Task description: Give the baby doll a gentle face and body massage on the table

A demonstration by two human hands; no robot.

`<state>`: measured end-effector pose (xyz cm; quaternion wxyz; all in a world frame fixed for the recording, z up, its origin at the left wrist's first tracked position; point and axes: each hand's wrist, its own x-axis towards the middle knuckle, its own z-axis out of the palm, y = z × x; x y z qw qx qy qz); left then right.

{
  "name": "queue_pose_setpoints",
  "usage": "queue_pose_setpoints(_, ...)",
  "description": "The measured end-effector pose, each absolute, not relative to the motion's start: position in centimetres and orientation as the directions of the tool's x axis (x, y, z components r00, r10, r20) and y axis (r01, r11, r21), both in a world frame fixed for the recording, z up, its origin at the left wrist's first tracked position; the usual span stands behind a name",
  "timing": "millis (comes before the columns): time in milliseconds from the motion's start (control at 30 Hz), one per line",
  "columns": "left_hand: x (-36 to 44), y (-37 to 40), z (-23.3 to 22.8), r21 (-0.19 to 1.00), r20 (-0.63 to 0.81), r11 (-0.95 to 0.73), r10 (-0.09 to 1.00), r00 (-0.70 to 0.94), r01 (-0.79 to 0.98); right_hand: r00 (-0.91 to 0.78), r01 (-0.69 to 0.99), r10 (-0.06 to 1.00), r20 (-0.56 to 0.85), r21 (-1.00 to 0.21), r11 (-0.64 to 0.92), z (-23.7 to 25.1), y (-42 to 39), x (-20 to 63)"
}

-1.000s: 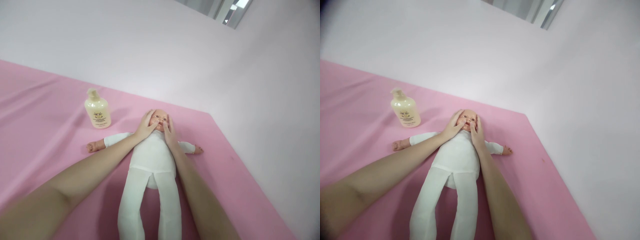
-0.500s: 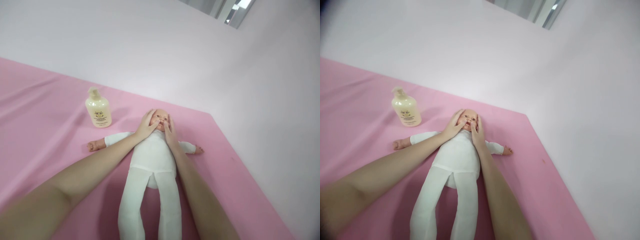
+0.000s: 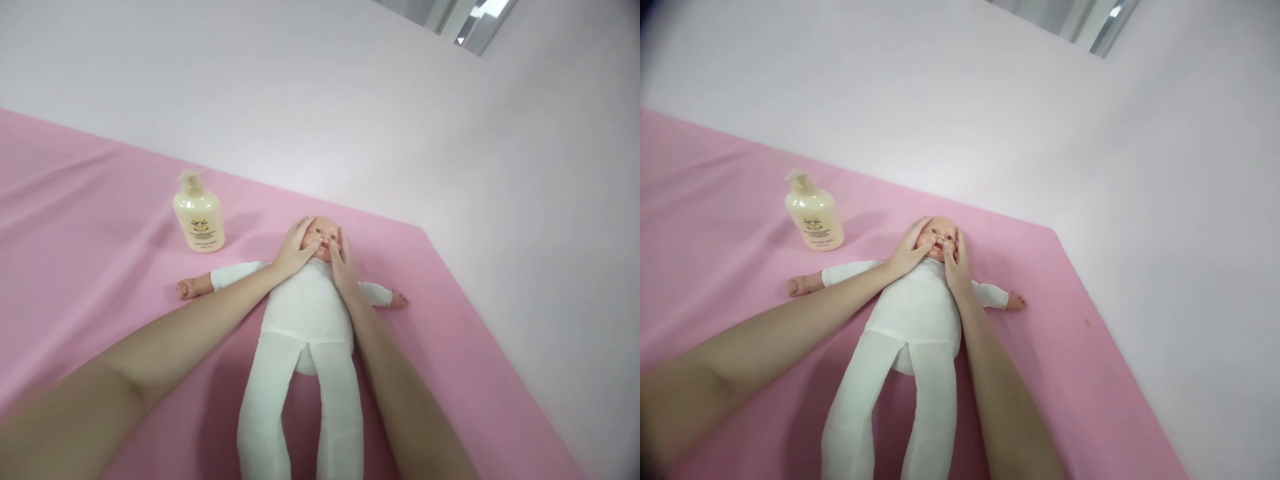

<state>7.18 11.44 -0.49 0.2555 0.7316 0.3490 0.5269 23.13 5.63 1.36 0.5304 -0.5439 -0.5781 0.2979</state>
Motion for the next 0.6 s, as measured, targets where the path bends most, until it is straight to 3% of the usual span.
queue_pose_setpoints(600,7.42,11.24,-0.31,0.758,0.575,-0.607,0.795,0.193,0.239,0.155,0.337,0.948,0.276,-0.917,0.212,1.53,5.51,23.35)
